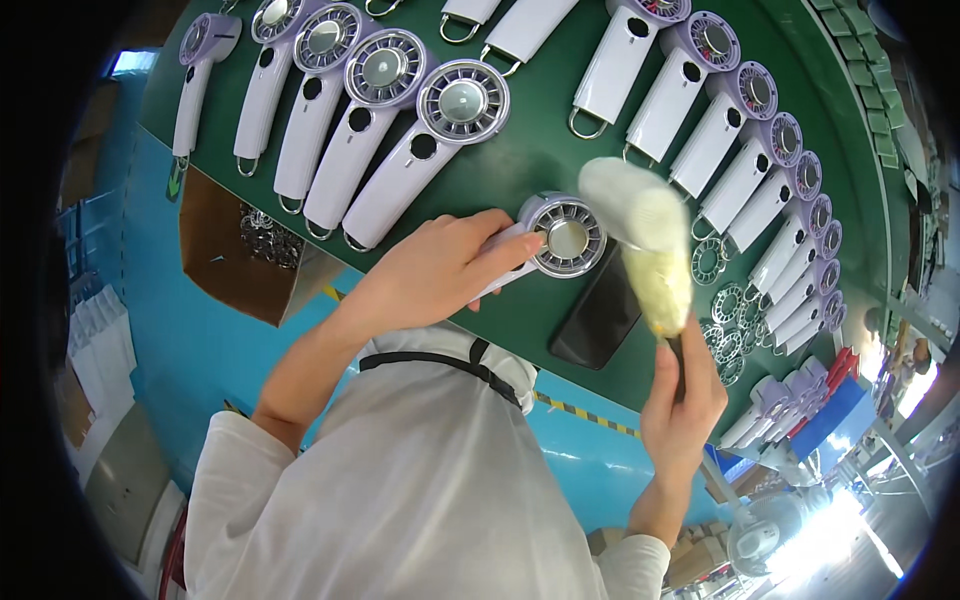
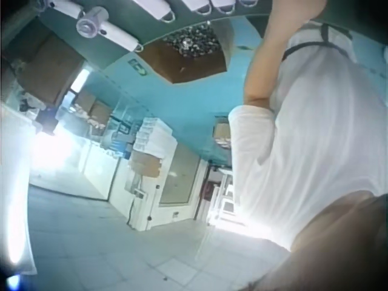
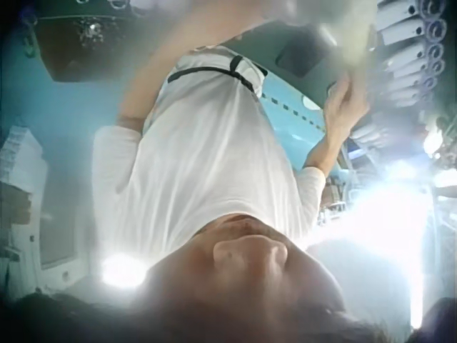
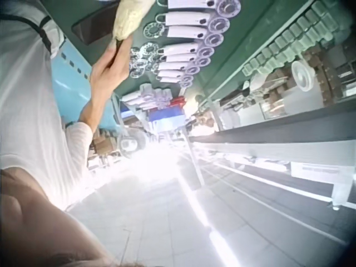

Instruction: Assembling portable handheld fans by inserting grills and using a mallet to tap them into place.

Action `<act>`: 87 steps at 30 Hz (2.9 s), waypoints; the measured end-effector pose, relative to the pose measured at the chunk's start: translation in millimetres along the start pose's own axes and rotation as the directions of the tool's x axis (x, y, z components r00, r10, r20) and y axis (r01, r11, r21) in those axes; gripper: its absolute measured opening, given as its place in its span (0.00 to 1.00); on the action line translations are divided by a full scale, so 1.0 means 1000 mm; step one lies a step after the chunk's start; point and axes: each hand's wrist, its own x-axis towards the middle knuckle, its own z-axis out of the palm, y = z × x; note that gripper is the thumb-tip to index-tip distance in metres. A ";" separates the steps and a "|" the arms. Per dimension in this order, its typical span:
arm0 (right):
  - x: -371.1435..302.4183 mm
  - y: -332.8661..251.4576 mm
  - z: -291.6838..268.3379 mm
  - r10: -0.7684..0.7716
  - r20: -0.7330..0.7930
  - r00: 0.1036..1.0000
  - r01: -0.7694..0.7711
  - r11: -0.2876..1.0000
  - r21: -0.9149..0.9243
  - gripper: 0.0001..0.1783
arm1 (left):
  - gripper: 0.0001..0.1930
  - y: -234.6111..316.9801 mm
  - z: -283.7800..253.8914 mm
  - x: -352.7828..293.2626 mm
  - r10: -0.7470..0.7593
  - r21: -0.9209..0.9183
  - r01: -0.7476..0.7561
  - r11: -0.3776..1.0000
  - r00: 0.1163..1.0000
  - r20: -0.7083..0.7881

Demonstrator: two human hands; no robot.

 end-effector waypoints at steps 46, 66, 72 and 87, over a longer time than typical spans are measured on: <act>-0.065 -0.005 0.010 0.063 -0.143 0.988 -0.075 0.994 -0.081 0.20 | 0.29 0.008 -0.003 0.001 -0.048 -0.113 0.052 0.992 0.998 0.038; -0.038 -0.016 0.034 0.056 -0.131 0.990 -0.065 0.996 -0.068 0.18 | 0.30 -0.002 -0.001 -0.003 -0.018 -0.141 0.018 0.990 1.000 0.002; -0.050 0.014 0.036 0.282 -0.348 0.894 -0.234 0.957 0.174 0.18 | 0.31 0.009 0.004 -0.015 0.073 -0.009 -0.074 0.997 0.991 -0.113; -0.138 0.171 0.024 0.620 -0.707 0.340 -0.600 0.722 0.345 0.16 | 0.21 0.000 0.025 0.005 0.595 0.760 0.001 0.650 0.622 -0.509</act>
